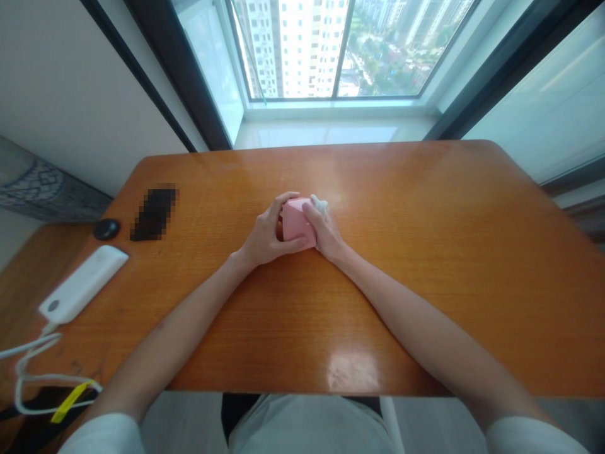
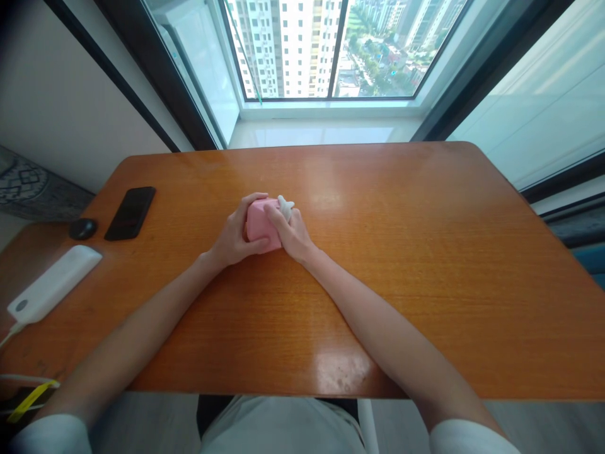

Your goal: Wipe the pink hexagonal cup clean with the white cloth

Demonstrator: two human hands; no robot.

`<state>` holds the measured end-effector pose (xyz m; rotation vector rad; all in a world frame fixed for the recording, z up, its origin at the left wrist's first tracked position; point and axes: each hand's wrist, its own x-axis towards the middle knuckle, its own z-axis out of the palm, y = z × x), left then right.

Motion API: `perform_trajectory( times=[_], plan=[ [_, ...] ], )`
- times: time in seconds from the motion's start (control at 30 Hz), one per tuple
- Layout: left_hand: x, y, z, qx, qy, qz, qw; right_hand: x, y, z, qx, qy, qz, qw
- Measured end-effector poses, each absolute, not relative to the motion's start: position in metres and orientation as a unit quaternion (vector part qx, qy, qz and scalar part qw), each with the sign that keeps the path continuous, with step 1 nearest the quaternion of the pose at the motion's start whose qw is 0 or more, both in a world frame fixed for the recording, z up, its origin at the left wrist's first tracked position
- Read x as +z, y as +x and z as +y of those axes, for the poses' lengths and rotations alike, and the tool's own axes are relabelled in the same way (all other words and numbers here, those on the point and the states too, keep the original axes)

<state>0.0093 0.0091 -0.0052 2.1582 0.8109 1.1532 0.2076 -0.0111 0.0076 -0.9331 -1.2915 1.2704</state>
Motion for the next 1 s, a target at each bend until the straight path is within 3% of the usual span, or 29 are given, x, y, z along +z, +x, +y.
perform_trajectory(
  times=[0.17, 0.4, 0.53, 0.8, 1.0],
  plan=[
    [-0.014, 0.012, 0.009, 0.435, 0.772, 0.306, 0.348, 0.01, 0.208, -0.017, 0.506, -0.388, -0.56, 0.529],
    [-0.014, 0.005, 0.017, 0.416, 0.862, 0.226, 0.182, 0.0, 0.207, -0.003, 0.571, -0.344, -0.492, 0.559],
    [-0.008, 0.006, 0.013, 0.413, 0.863, 0.246, 0.153, 0.001, 0.207, -0.003, 0.574, -0.345, -0.484, 0.564],
    [-0.013, 0.013, 0.009, 0.427, 0.777, 0.31, 0.343, 0.008, 0.209, -0.016, 0.494, -0.391, -0.571, 0.527],
    [-0.016, 0.009, 0.016, 0.442, 0.841, 0.232, 0.209, 0.004, 0.207, -0.008, 0.548, -0.362, -0.503, 0.561]
  ],
)
